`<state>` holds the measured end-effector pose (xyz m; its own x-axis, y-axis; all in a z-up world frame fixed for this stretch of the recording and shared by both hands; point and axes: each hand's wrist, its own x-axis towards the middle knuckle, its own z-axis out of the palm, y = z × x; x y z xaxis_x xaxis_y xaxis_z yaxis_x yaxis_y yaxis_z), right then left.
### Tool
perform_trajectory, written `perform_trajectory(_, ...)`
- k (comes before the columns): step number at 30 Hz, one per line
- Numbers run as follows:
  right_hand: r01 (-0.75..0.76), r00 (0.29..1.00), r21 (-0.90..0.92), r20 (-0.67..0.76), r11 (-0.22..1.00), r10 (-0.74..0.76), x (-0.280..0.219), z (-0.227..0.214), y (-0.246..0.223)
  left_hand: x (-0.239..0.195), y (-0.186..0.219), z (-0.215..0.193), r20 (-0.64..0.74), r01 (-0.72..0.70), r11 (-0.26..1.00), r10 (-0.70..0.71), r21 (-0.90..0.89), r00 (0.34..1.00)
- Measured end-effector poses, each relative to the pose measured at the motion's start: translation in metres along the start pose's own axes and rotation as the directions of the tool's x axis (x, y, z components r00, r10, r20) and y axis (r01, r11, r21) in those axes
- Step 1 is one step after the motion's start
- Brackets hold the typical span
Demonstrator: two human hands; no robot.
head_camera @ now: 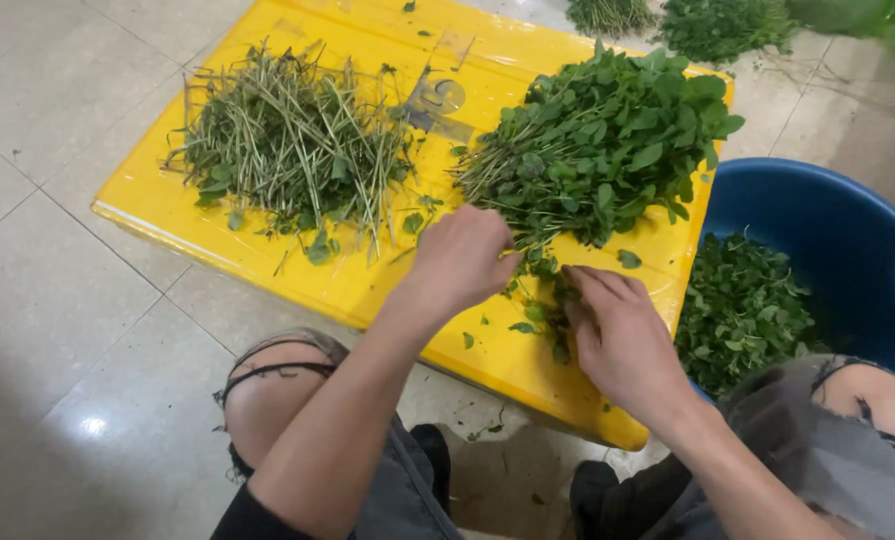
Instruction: Picking leaves from stems and sorting them into a bowl
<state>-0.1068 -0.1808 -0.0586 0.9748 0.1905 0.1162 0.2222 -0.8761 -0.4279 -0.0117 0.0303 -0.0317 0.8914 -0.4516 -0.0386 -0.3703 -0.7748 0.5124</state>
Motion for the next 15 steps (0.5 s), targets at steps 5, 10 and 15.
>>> perform_trajectory(5,-0.028,0.999,-0.219,0.028,0.975,0.035,0.039,-0.001,0.013,0.019,-0.006,0.018,0.059,0.006,1.000,-0.006,0.002,0.998)
perform_trajectory(10,0.143,0.989,-0.381,0.098,0.914,-0.114,0.077,0.008,0.034,0.018,-0.001,0.012,0.134,0.076,0.995,-0.068,-0.058,0.989)
perform_trajectory(15,0.202,0.959,-0.159,-0.167,0.966,-0.228,0.078,-0.021,0.033,-0.012,0.025,-0.064,-0.099,-0.014,0.785,-0.060,-0.619,0.993)
